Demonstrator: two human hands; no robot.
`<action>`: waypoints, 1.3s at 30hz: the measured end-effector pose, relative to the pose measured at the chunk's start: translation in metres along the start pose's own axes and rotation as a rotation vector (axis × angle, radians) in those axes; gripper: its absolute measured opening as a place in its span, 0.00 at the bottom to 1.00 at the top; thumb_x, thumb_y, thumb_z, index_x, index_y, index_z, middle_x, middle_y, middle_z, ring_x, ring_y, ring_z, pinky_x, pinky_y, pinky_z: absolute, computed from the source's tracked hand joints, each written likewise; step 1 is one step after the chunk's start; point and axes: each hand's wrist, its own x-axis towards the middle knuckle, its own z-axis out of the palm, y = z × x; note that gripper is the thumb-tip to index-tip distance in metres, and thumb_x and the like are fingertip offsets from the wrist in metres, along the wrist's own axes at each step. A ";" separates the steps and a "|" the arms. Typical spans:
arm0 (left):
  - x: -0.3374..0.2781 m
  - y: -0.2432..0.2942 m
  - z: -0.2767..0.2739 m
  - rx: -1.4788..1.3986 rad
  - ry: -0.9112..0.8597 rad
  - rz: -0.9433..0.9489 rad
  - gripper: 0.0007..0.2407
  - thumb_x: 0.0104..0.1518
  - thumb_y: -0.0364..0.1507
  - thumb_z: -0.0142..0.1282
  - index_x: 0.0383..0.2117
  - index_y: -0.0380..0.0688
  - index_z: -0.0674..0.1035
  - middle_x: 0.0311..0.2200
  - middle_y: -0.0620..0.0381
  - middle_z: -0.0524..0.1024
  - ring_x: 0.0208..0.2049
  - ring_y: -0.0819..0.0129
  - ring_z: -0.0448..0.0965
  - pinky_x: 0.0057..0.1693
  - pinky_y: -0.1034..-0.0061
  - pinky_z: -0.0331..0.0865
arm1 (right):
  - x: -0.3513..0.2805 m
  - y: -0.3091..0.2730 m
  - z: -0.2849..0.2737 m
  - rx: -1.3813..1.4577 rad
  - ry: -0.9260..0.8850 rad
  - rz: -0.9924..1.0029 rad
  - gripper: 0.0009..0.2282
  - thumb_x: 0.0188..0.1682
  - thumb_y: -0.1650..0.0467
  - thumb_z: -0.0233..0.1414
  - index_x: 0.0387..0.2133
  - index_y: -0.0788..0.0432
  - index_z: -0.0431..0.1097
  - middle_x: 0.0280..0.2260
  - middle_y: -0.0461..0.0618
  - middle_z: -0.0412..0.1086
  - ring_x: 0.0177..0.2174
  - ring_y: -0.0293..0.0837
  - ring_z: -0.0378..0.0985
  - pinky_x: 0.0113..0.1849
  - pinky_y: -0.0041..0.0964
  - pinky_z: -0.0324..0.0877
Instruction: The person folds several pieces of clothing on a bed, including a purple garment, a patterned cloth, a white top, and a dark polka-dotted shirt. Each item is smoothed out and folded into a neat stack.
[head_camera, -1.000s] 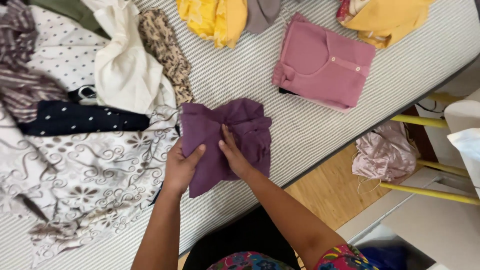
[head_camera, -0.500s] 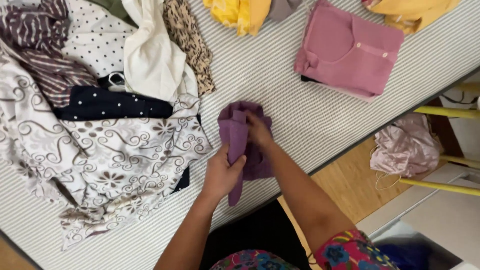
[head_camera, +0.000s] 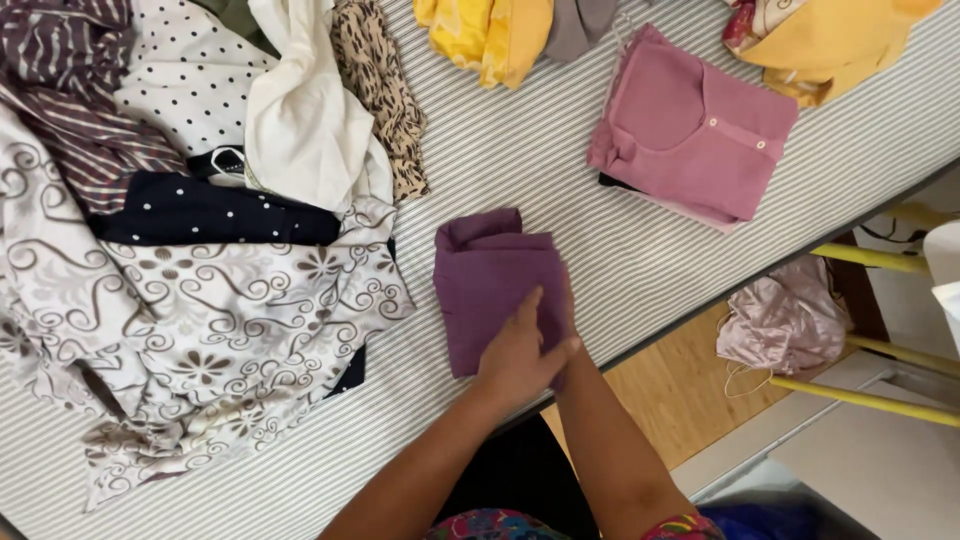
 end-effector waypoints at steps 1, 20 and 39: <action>0.004 -0.008 0.003 0.002 -0.002 -0.005 0.37 0.53 0.45 0.60 0.66 0.39 0.57 0.44 0.37 0.76 0.44 0.47 0.80 0.48 0.57 0.74 | -0.003 -0.008 -0.003 0.004 0.003 0.003 0.27 0.59 0.57 0.39 0.66 0.62 0.59 0.62 0.60 0.64 0.58 0.53 0.69 0.59 0.46 0.67; 0.087 -0.140 -0.064 0.011 0.696 -0.002 0.21 0.65 0.42 0.50 0.55 0.36 0.75 0.49 0.39 0.78 0.51 0.47 0.76 0.57 0.59 0.67 | 0.010 -0.002 -0.051 -0.051 -0.069 0.362 0.29 0.42 0.81 0.46 0.62 0.60 0.60 0.56 0.56 0.68 0.55 0.52 0.72 0.58 0.48 0.67; 0.089 -0.152 -0.011 0.686 0.499 0.175 0.29 0.49 0.33 0.53 0.64 0.57 0.71 0.74 0.54 0.53 0.74 0.42 0.46 0.68 0.40 0.39 | -0.016 0.059 -0.013 -1.917 0.104 -0.456 0.35 0.52 0.60 0.51 0.71 0.57 0.46 0.72 0.62 0.40 0.70 0.64 0.38 0.62 0.72 0.36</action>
